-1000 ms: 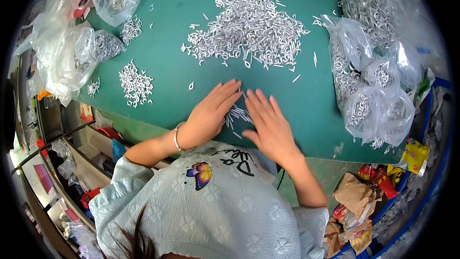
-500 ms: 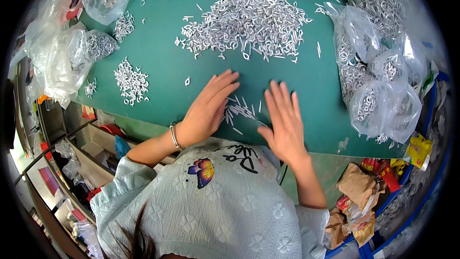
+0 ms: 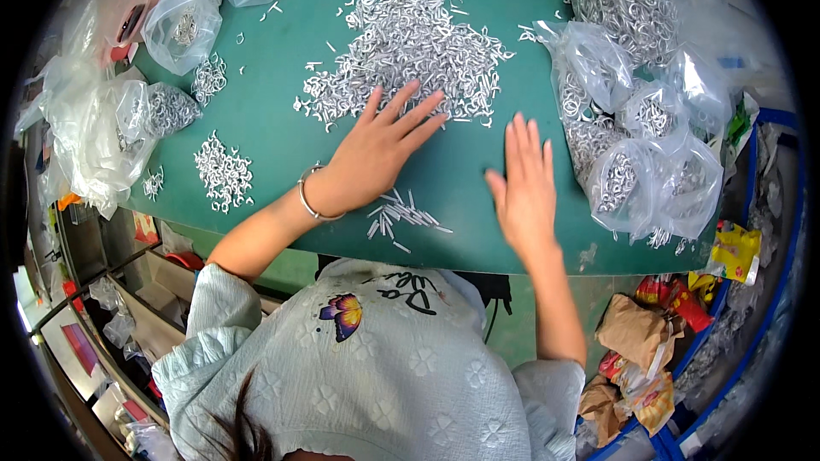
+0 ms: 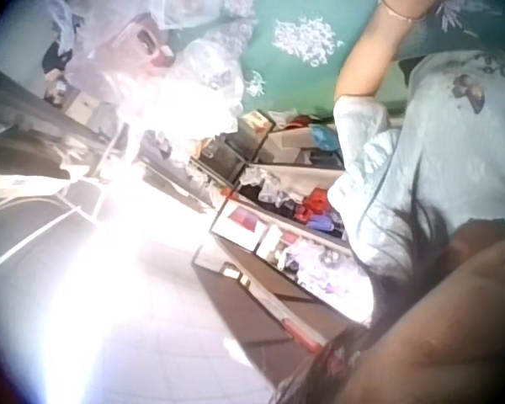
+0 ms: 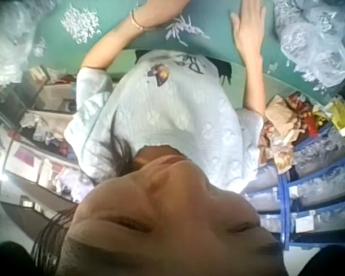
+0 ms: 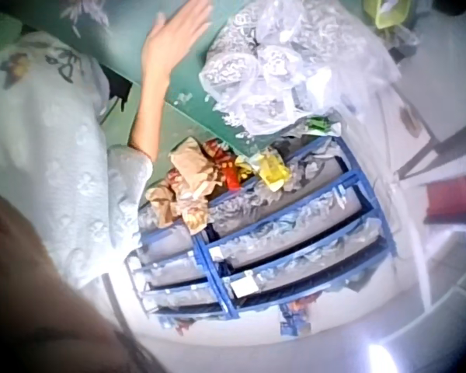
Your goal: The person sorts small white plastic parts on a green work surface by hand, moving them from a central pile into smaller counts and placing them into clear plastic bags.
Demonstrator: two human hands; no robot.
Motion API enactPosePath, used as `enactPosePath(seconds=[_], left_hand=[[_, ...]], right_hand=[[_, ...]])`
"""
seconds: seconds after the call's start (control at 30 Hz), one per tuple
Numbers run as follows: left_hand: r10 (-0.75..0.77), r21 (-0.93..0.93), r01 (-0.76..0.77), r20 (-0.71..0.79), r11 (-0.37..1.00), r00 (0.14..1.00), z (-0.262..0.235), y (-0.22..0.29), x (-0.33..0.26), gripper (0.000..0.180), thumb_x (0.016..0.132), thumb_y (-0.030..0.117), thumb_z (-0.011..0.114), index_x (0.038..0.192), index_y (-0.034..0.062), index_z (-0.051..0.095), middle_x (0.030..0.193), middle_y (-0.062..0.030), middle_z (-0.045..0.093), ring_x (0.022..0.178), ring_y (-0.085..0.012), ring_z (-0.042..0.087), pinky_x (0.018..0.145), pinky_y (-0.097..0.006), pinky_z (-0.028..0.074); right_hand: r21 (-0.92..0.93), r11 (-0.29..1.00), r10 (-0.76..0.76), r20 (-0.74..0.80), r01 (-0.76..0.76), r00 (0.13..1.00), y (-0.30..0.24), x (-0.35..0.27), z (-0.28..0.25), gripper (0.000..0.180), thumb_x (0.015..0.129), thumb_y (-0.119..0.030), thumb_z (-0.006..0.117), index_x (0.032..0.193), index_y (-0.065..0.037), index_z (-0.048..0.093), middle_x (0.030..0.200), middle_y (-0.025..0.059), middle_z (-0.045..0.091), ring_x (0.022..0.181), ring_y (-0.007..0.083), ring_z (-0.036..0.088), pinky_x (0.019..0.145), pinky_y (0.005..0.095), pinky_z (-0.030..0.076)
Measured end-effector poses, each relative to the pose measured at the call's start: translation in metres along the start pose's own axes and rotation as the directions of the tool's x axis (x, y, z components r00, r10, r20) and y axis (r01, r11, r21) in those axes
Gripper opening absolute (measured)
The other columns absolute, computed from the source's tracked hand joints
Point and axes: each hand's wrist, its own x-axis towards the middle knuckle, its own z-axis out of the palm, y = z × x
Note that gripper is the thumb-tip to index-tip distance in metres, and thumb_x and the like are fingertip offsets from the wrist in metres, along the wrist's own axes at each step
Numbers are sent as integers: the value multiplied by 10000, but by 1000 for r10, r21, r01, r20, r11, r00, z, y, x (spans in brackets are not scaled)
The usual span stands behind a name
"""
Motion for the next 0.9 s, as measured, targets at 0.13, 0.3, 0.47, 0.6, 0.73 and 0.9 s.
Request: enactPosePath(seconds=[0.13, 0.3, 0.47, 0.6, 0.73, 0.9], left_hand=[[-49, 66, 46, 49, 997, 998, 6, -6, -2, 594, 783, -19, 483, 1374, 10, 427, 1521, -121, 300, 1419, -337, 238, 1108, -601, 195], [-114, 37, 113, 39, 993, 993, 3, 8, -13, 647, 748, -53, 489, 1387, -27, 391, 1515, -148, 305, 1424, -334, 237, 1114, -601, 178], [-99, 46, 97, 45, 994, 994, 5, 7, -15, 677, 732, -63, 498, 1396, -29, 372, 1498, -153, 334, 1419, -321, 261, 1116, -602, 172], [-64, -41, 70, 136, 997, 989, 1, 16, -31, 669, 738, -60, 495, 1394, -37, 367, 1490, -156, 343, 1416, -319, 269, 1118, -602, 170], [-50, -53, 50, 5, 997, 999, 9, 12, -13, 657, 740, -59, 500, 1385, -41, 375, 1484, -160, 352, 1407, -317, 288, 1122, -583, 183], [-76, -49, 79, 63, 996, 995, 0, 11, -31, 617, 740, -60, 503, 1351, -47, 415, 1475, -169, 361, 1398, -318, 307, 1123, -576, 189]], right_hand=[[93, 995, -41, 195, 23, 980, -40, -55, 5, 839, 753, -262, 720, 1426, 38, 317, 1527, 207, 252, 1425, 367, 225, 1143, 545, 170], [229, 964, -185, 194, 139, 963, -53, -29, -2, 806, 750, -245, 723, 1413, 25, 352, 1520, 160, 297, 1428, 356, 217, 1140, 556, 153], [-4, 992, -128, 105, 129, 986, -36, 14, 3, 699, 805, -244, 665, 1390, 25, 391, 1512, 122, 314, 1424, 350, 222, 1112, 618, 133], [171, 984, -79, 185, 47, 980, -45, -26, -3, 679, 807, -217, 672, 1381, 25, 403, 1514, 120, 311, 1427, 337, 222, 1107, 630, 110], [124, 989, -78, 25, 75, 997, -41, 5, -5, 734, 790, -209, 690, 1403, 27, 362, 1502, 143, 326, 1423, 336, 238, 1099, 645, 97], [87, 996, -58, 260, 36, 964, -54, -34, -4, 787, 756, -283, 713, 1400, 18, 375, 1510, 115, 321, 1423, 335, 227, 1093, 660, 100]])
